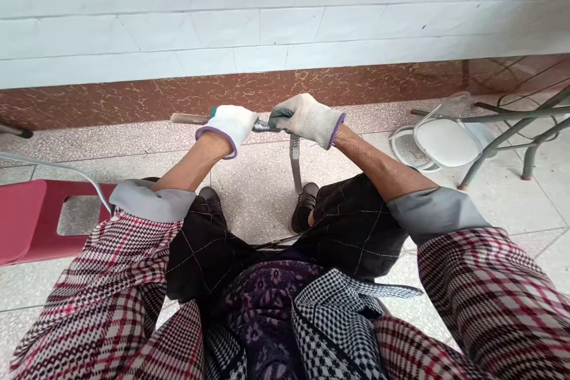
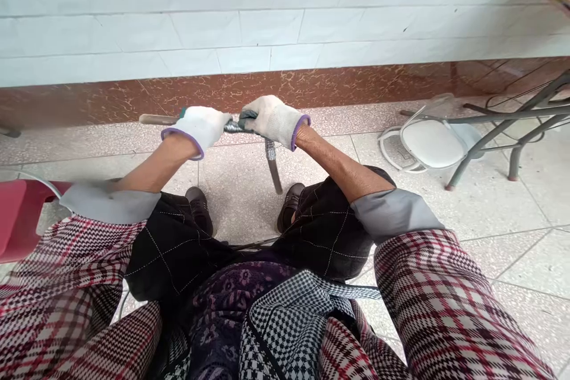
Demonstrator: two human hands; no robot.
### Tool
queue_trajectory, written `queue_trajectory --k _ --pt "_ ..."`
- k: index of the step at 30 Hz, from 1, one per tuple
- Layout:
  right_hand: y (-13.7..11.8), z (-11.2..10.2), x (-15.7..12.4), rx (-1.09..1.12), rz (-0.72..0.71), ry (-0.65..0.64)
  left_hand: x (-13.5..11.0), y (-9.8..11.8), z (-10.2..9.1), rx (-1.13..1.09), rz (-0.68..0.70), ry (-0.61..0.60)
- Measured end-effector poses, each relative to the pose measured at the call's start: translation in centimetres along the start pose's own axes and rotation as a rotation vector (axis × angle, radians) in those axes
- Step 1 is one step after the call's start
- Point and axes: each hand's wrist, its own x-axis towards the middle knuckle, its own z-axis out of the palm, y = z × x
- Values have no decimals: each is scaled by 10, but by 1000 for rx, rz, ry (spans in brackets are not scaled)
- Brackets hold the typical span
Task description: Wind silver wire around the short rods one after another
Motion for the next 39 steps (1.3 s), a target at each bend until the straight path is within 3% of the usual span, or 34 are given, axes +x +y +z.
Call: queue_trajectory --k 3,6,9,12,16,19,24,29,33,39 --pt "5 -3 2 38 11 18 -11 5 -3 -54 124 -40" --pt "3 -7 1 266 38 3 -29 1 -21 -345 162 -27" --pt "1 -7 1 458 88 75 -45 -7 -36 -715 132 49" --pt "1 -1 5 526 78 109 -46 -11 -36 -1034 48 139" --pt "-5 9 6 547 63 42 -33 -10 -28 -1153 -41 209" --pt "-9 12 4 599 52 49 -27 -9 -31 -1254 -108 170" --pt "2 9 2 679 -24 22 -30 -18 -42 -1622 -9 137" --pt "13 10 3 606 -88 -87 -36 -27 -49 -1728 -73 189" --pt "15 11 7 509 -118 -121 -37 -47 -58 -1992 -86 307" --pt "34 12 3 388 -119 -179 -50 -101 -65 -2233 -184 407"
